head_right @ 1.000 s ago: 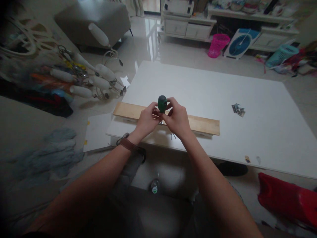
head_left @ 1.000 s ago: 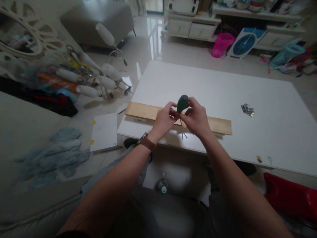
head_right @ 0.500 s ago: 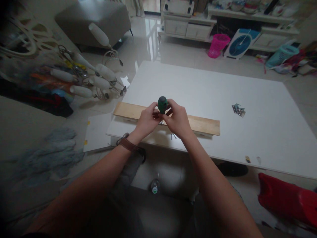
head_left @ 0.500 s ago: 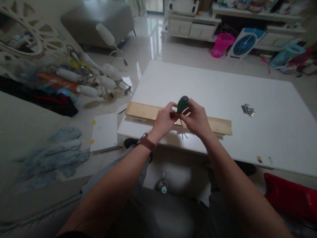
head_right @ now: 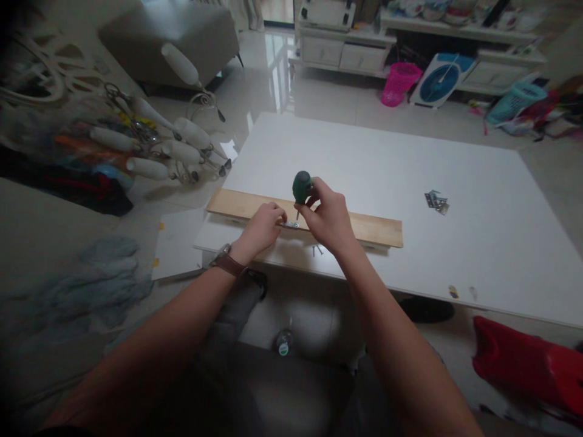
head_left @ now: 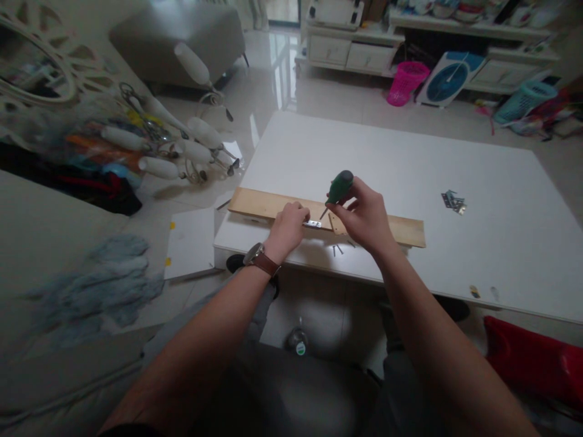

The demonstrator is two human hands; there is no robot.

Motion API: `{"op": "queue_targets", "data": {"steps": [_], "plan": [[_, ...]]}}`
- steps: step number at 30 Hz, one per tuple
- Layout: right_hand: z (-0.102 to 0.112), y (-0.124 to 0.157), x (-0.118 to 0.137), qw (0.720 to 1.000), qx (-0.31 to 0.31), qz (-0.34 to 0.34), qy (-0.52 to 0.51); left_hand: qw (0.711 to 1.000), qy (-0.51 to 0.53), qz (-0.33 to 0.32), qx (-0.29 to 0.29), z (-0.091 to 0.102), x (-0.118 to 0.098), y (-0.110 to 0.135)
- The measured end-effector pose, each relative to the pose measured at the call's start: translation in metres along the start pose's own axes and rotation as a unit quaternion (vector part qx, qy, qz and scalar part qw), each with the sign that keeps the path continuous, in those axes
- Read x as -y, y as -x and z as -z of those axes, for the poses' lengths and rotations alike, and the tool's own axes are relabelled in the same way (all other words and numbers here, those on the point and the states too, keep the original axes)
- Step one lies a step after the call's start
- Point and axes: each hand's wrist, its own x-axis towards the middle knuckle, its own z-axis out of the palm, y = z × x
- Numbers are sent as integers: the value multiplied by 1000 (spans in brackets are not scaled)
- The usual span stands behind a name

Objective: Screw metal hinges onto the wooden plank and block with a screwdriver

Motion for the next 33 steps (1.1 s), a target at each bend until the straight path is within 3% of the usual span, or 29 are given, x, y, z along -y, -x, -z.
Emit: {"op": "queue_targets", "data": {"steps": [5, 11, 19, 22, 26, 33], "plan": [[5, 3, -4, 997, -72, 3, -17, 999, -37, 5, 8, -3, 3, -3], [15, 19, -29, 979, -186, -4, -79, 999, -45, 3, 2, -6, 5, -4], [47, 64, -49, 947, -285, -93, -118, 999, -24, -35, -17, -9, 11, -6], [59, 81, -53, 942, -282, -134, -123, 999, -19, -32, -18, -9, 12, -7], [71, 97, -58, 960, -233, -147, -47, 999, -18, -29, -18, -9, 13, -9], [70, 112, -67, 979, -145, -142, 14, 999, -22, -29, -15, -7, 13, -10]]}}
